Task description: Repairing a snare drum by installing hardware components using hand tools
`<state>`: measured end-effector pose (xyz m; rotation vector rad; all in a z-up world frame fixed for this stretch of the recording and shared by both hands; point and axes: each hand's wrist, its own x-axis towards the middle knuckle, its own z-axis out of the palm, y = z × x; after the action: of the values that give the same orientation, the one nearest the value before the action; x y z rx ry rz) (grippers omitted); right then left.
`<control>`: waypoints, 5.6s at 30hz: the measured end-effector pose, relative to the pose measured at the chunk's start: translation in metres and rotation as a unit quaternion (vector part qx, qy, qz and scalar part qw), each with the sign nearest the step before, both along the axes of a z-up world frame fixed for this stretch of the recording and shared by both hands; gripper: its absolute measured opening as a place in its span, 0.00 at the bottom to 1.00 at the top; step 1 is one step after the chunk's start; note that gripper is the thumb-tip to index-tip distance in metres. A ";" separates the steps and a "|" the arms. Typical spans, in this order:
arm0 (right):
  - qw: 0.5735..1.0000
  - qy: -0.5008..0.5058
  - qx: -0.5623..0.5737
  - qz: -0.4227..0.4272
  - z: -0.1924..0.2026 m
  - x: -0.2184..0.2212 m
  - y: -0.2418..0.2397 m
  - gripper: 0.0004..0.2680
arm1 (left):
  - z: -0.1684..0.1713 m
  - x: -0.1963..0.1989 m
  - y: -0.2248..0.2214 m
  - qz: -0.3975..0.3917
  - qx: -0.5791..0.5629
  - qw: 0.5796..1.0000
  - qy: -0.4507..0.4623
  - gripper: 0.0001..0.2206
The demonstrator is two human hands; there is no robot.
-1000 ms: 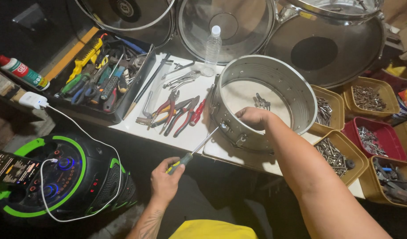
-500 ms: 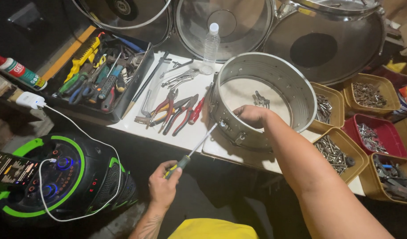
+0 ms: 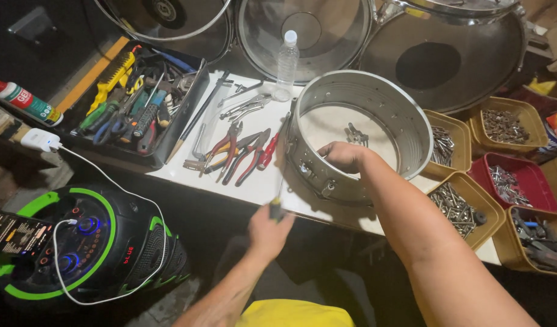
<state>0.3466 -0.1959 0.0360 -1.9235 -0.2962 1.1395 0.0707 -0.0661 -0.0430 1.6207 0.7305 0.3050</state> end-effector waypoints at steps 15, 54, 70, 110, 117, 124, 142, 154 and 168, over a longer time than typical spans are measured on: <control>0.998 -0.034 -0.015 -0.049 0.006 -0.002 0.003 0.08 | 0.073 0.084 -0.031 0.018 0.092 0.995 0.027 0.09; 0.994 -0.083 -0.075 0.014 -0.014 0.015 0.025 0.15 | 0.020 -0.053 0.078 -0.027 0.391 0.912 -0.120 0.18; 0.997 -0.076 -0.032 -0.003 -0.050 0.037 0.023 0.15 | 0.024 -0.031 0.122 -0.095 0.586 0.781 -0.195 0.11; 0.999 -0.033 -0.038 0.013 0.007 -0.013 0.020 0.10 | 0.011 -0.056 0.116 -0.002 -0.263 0.964 -0.038 0.23; 0.993 0.003 -0.107 0.049 0.051 -0.043 0.020 0.09 | 0.038 -0.080 0.093 0.058 -0.257 0.963 -0.058 0.08; 0.996 0.011 -0.077 0.038 0.052 -0.046 0.018 0.10 | 0.048 -0.082 0.072 0.047 -0.181 0.982 -0.006 0.10; 0.962 -0.138 -0.199 0.126 0.039 -0.035 0.030 0.11 | 0.055 -0.085 0.070 0.050 -0.130 0.990 0.011 0.09; 0.999 -0.048 0.004 -0.020 0.020 -0.031 0.017 0.09 | 0.059 -0.082 0.069 0.064 -0.101 0.993 0.018 0.13; 0.993 -0.029 -0.106 0.043 0.068 -0.054 0.026 0.09 | 0.060 -0.083 0.065 0.070 -0.105 0.992 0.025 0.09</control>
<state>0.2924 -0.1703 0.1040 -2.1511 -0.3016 1.2132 -0.0126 -0.0012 0.0168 1.3855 0.8883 0.2793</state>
